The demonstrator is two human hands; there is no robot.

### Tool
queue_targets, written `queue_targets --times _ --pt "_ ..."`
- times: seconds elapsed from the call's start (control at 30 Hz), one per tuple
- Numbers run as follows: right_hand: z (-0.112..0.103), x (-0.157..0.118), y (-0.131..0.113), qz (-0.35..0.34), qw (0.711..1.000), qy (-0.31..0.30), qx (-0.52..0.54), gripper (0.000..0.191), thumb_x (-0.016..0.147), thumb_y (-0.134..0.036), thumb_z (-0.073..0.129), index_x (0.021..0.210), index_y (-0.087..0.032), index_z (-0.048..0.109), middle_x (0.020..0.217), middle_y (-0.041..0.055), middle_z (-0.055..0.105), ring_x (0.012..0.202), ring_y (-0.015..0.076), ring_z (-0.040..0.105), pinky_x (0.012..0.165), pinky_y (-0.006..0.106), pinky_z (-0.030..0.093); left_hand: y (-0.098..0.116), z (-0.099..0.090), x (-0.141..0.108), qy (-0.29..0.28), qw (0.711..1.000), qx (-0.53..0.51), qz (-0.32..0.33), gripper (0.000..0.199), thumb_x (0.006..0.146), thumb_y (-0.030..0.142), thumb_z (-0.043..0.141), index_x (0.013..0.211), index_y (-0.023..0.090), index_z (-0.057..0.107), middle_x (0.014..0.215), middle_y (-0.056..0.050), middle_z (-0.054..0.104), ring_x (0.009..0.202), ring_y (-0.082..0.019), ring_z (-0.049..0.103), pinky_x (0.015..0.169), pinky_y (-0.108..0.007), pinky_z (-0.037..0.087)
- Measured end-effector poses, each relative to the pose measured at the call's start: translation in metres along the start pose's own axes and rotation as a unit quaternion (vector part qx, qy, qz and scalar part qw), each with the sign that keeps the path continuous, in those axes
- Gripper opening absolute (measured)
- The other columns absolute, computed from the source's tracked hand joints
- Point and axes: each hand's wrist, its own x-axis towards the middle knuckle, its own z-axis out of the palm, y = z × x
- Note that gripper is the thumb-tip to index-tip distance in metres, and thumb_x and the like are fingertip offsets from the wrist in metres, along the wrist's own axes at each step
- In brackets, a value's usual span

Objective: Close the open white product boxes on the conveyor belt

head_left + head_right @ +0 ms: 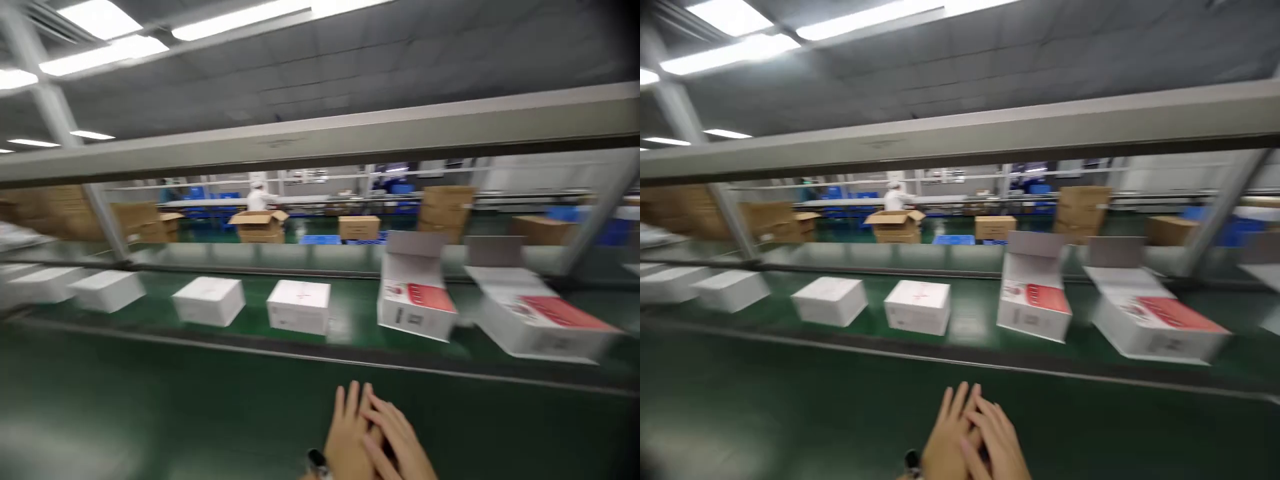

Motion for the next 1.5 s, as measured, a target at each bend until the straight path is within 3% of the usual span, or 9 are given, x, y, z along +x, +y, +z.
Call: queue_targets --times 0.17,0.3,0.4,0.5,0.67,0.8,1.03,1.2,1.5 --pt "-0.067 0.024 0.055 0.062 0.986 0.153 0.024 0.032 0.083 -0.038 0.045 0.112 -0.027 0.052 0.129 0.0033 0.042 0.119 0.0235 0.037 0.098 0.039 0.034 0.013 -0.022 0.057 0.078 0.976 -0.2 -0.044 0.036 0.081 0.039 0.045 0.114 0.026 0.051 0.124 -0.006 0.048 0.116 -0.026 0.04 0.1 -0.045 0.027" --pt "-0.133 0.087 0.146 0.196 0.925 0.283 0.163 0.044 0.085 -0.049 0.034 0.118 -0.021 0.044 0.124 0.0099 0.046 0.115 0.0219 0.042 0.095 0.038 0.035 0.011 -0.056 0.166 0.168 0.889 -0.411 -0.108 0.039 0.082 0.046 0.042 0.105 0.017 0.051 0.111 -0.009 0.055 0.104 -0.023 0.049 0.091 -0.034 0.037" --pt "-0.171 0.151 0.222 0.305 0.882 0.225 0.28 0.06 0.083 -0.06 0.022 0.119 -0.016 0.042 0.121 0.0153 0.047 0.105 0.0227 0.05 0.084 0.036 0.042 -0.005 -0.078 0.271 0.165 0.83 -0.497 -0.193 0.048 0.083 0.054 0.031 0.111 0.018 0.042 0.115 -0.01 0.051 0.103 -0.022 0.049 0.089 -0.035 0.036" --pt "-0.194 0.207 0.282 0.361 0.835 0.123 0.396 0.068 0.082 -0.064 0.011 0.116 -0.014 0.042 0.107 0.0172 0.055 0.085 0.0217 0.06 0.073 0.035 0.046 -0.021 -0.086 0.362 0.119 0.821 -0.506 -0.238 0.06 0.08 0.063 0.021 0.116 0.018 0.039 0.113 -0.014 0.05 0.1 -0.027 0.05 0.086 -0.043 0.035" --pt "-0.212 0.265 0.326 0.352 0.807 0.02 0.474 0.074 0.077 -0.07 0.004 0.096 -0.014 0.05 0.077 0.0135 0.062 0.063 0.0221 0.061 0.063 0.036 0.048 -0.032 -0.089 0.442 0.031 0.825 -0.519 -0.223 0.074 0.071 0.075 0.014 0.104 0.019 0.049 0.091 -0.01 0.059 0.082 -0.027 0.056 0.074 -0.042 0.041" --pt "-0.225 0.27 0.319 0.312 0.814 -0.011 0.489 0.071 0.079 -0.067 0.007 0.095 -0.014 0.052 0.078 0.0129 0.063 0.07 0.0231 0.061 0.067 0.036 0.048 -0.026 -0.1 0.441 -0.006 0.857 -0.479 -0.188 0.07 0.071 0.074 0.021 0.102 0.02 0.052 0.089 -0.007 0.061 0.084 -0.026 0.055 0.074 -0.043 0.041" --pt "-0.199 0.185 0.284 0.07 0.991 -0.097 0.061 0.06 0.068 -0.054 0.06 0.119 -0.024 0.049 0.126 0.0066 0.046 0.115 0.0296 0.041 0.095 0.045 0.035 -0.019 -0.065 0.339 -0.006 0.998 -0.057 0.036 0.063 0.068 0.057 0.056 0.119 0.021 0.047 0.123 -0.008 0.048 0.111 -0.03 0.043 0.094 -0.048 0.03" --pt "-0.166 0.147 0.291 -0.071 0.984 -0.053 -0.152 0.068 0.073 -0.045 0.059 0.131 -0.018 0.034 0.138 0.0091 0.027 0.128 0.0269 0.02 0.1 0.044 0.031 -0.037 -0.018 0.3 0.081 0.968 0.186 0.146 0.059 0.08 0.049 0.048 0.131 0.024 0.03 0.137 -0.006 0.03 0.123 -0.027 0.028 0.102 -0.052 0.015" --pt "-0.168 0.147 0.296 -0.145 0.966 -0.02 -0.215 0.065 0.076 -0.043 0.057 0.13 -0.014 0.034 0.134 0.0139 0.034 0.125 0.0262 0.027 0.1 0.042 0.032 -0.034 -0.014 0.306 0.106 0.953 0.21 0.189 0.057 0.084 0.045 0.043 0.132 0.019 0.027 0.136 -0.01 0.032 0.122 -0.022 0.032 0.102 -0.045 0.021"
